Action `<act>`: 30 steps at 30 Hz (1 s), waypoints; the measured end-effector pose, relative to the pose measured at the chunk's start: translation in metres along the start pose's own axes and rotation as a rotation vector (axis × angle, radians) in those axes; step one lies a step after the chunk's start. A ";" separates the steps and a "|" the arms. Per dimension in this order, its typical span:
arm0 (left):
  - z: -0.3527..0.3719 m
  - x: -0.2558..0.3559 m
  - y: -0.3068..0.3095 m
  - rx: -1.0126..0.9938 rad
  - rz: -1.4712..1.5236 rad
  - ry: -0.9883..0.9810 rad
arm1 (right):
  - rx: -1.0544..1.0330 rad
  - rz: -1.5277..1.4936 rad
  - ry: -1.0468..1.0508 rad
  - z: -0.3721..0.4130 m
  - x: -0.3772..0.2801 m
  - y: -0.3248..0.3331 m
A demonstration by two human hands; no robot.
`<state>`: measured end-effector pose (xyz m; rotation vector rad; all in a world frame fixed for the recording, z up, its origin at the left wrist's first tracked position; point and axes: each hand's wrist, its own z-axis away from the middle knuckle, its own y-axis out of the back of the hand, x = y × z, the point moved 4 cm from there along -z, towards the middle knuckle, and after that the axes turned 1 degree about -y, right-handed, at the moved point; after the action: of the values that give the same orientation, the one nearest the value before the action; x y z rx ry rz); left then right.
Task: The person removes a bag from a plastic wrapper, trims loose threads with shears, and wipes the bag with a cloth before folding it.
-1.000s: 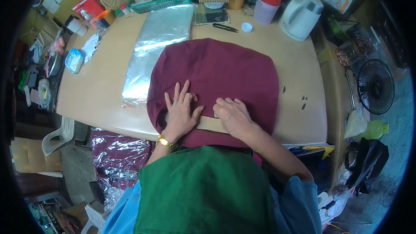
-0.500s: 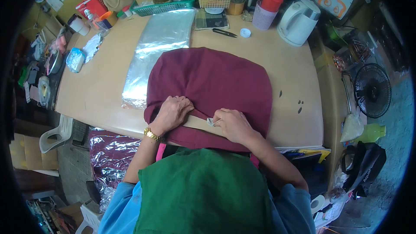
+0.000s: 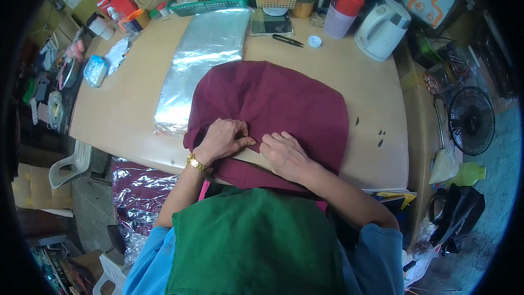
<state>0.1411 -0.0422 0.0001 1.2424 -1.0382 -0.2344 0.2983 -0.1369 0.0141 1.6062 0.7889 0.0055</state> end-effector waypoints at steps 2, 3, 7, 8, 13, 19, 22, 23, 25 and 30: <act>0.000 -0.001 -0.004 -0.001 -0.011 0.027 | 0.022 0.100 0.085 -0.013 -0.003 -0.006; 0.000 -0.002 -0.005 0.001 -0.023 0.053 | 0.022 0.099 0.084 -0.014 -0.006 -0.008; 0.001 0.000 -0.004 -0.015 -0.003 0.067 | 0.032 0.104 0.064 -0.005 -0.006 -0.003; 0.001 0.001 -0.003 -0.010 -0.006 0.060 | 0.017 0.099 0.052 -0.001 -0.005 0.000; 0.001 -0.001 -0.008 0.039 -0.062 0.045 | -0.016 0.138 0.037 -0.021 -0.011 -0.006; 0.000 0.001 -0.002 -0.037 0.029 0.110 | -0.061 0.103 -0.042 0.002 0.000 0.001; 0.001 0.001 -0.003 -0.004 0.018 0.083 | -0.227 0.147 -0.098 0.005 0.001 0.027; 0.001 0.001 -0.003 -0.007 0.008 0.083 | -0.364 0.168 -0.151 0.005 0.002 0.029; 0.000 0.001 -0.004 -0.011 0.000 0.078 | -0.230 0.091 -0.091 -0.006 -0.003 0.020; 0.001 -0.002 -0.005 -0.013 -0.005 0.077 | 0.124 0.118 0.087 -0.013 -0.009 -0.002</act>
<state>0.1416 -0.0436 -0.0054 1.2334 -0.9665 -0.1955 0.2847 -0.1304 0.0186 1.7778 0.7728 0.1142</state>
